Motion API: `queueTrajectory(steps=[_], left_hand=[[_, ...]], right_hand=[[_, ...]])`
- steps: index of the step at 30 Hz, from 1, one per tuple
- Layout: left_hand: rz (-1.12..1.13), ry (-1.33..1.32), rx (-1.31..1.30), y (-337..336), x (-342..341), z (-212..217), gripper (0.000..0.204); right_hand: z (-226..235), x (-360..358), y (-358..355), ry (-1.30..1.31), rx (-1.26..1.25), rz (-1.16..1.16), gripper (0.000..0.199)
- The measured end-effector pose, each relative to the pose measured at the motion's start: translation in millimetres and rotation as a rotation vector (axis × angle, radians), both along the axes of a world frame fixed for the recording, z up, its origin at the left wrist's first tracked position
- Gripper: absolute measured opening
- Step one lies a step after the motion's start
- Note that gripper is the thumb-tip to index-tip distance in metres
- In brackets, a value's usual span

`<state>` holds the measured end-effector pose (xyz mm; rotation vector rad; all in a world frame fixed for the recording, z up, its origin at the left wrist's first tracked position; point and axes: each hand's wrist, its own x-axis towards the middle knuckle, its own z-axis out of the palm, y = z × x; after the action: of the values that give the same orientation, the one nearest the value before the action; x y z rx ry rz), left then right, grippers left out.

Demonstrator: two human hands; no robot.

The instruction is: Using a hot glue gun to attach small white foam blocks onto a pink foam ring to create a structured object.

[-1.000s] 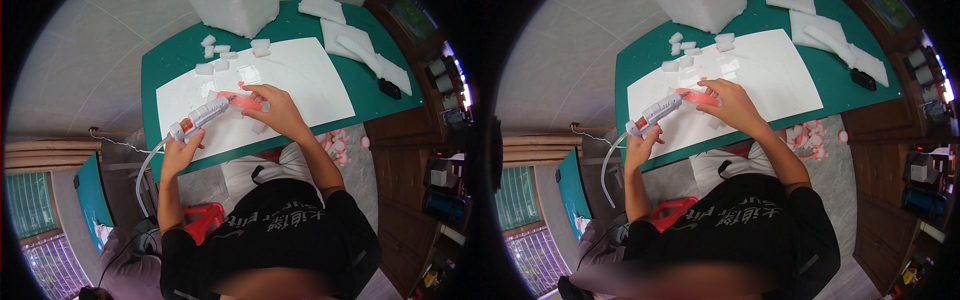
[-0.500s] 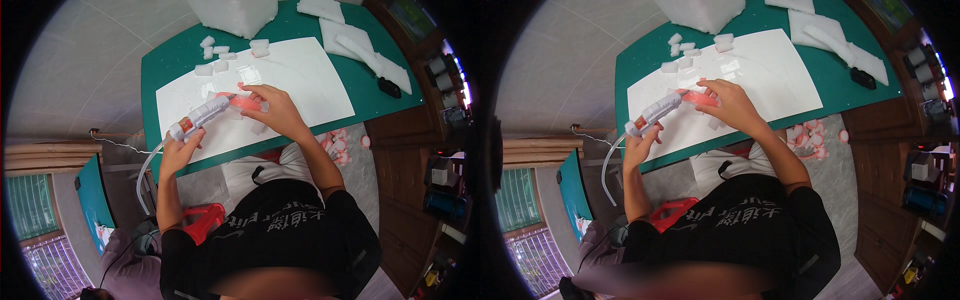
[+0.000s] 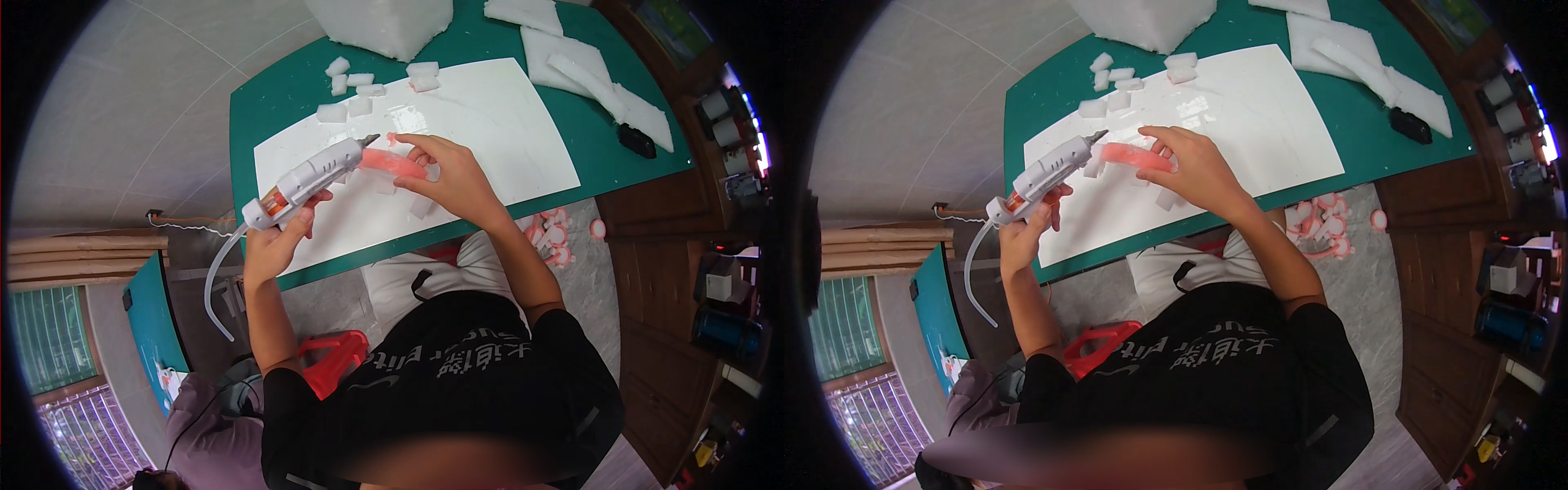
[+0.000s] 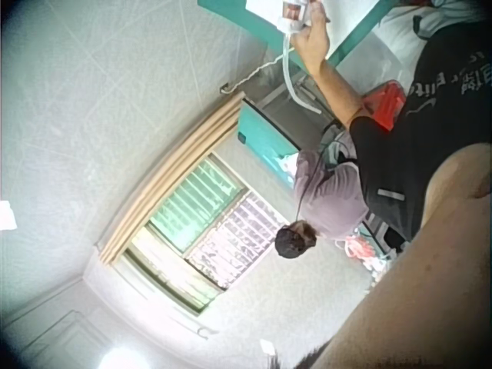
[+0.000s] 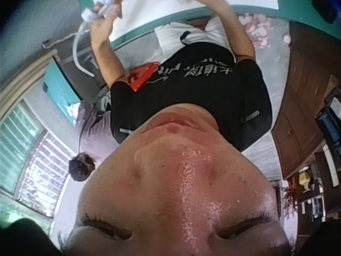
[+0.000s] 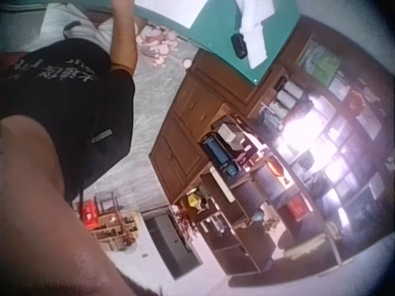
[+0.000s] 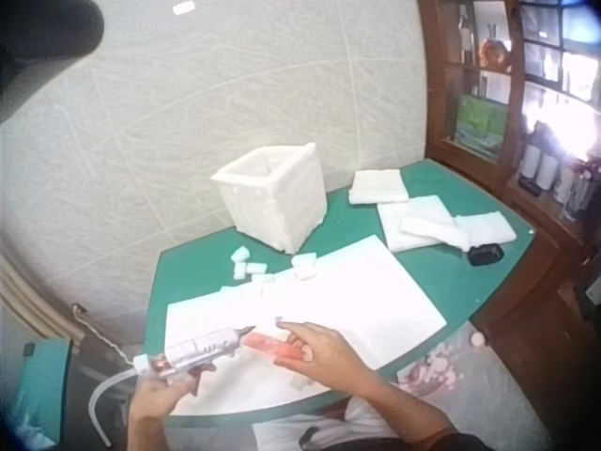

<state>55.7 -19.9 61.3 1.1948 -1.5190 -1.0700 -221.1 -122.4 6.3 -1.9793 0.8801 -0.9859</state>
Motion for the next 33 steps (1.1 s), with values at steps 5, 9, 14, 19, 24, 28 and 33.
queueTrajectory(steps=[5, 9, 14, 19, 24, 28, 33], left_hand=[[-0.001, 0.08, -0.067, 1.1, 10.0, 3.6, 0.043], [0.123, 0.002, -0.15, 1.8, 22.4, 13.6, 0.045], [0.295, -0.182, -0.189, -2.9, 36.4, 15.6, 0.036], [0.355, -0.786, -0.198, -20.5, 52.9, -23.1, 0.018], [0.221, -0.754, 0.019, -30.2, 83.6, -67.7, 0.035], [0.106, -0.829, -0.014, -29.7, 97.9, -79.8, 0.045], [0.015, -0.796, 0.121, -32.3, 96.8, -59.2, 0.059]], right_hand=[[0.1, -1.7, 0.2, 0.027, 0.039, -0.019, 0.061], [-0.2, -0.9, 0.7, 0.016, 0.029, -0.018, 0.06], [-0.5, -2.0, -0.3, 0.031, 0.046, -0.026, 0.06], [-0.7, -5.0, -0.7, 0.01, 0.037, -0.021, 0.059], [-1.5, -6.3, -1.4, 0.004, 0.006, -0.011, 0.057], [-0.9, -5.8, -1.9, 0.002, 0.021, -0.005, 0.056], [-1.5, -4.9, -3.0, 0.007, 0.021, -0.012, 0.056]])
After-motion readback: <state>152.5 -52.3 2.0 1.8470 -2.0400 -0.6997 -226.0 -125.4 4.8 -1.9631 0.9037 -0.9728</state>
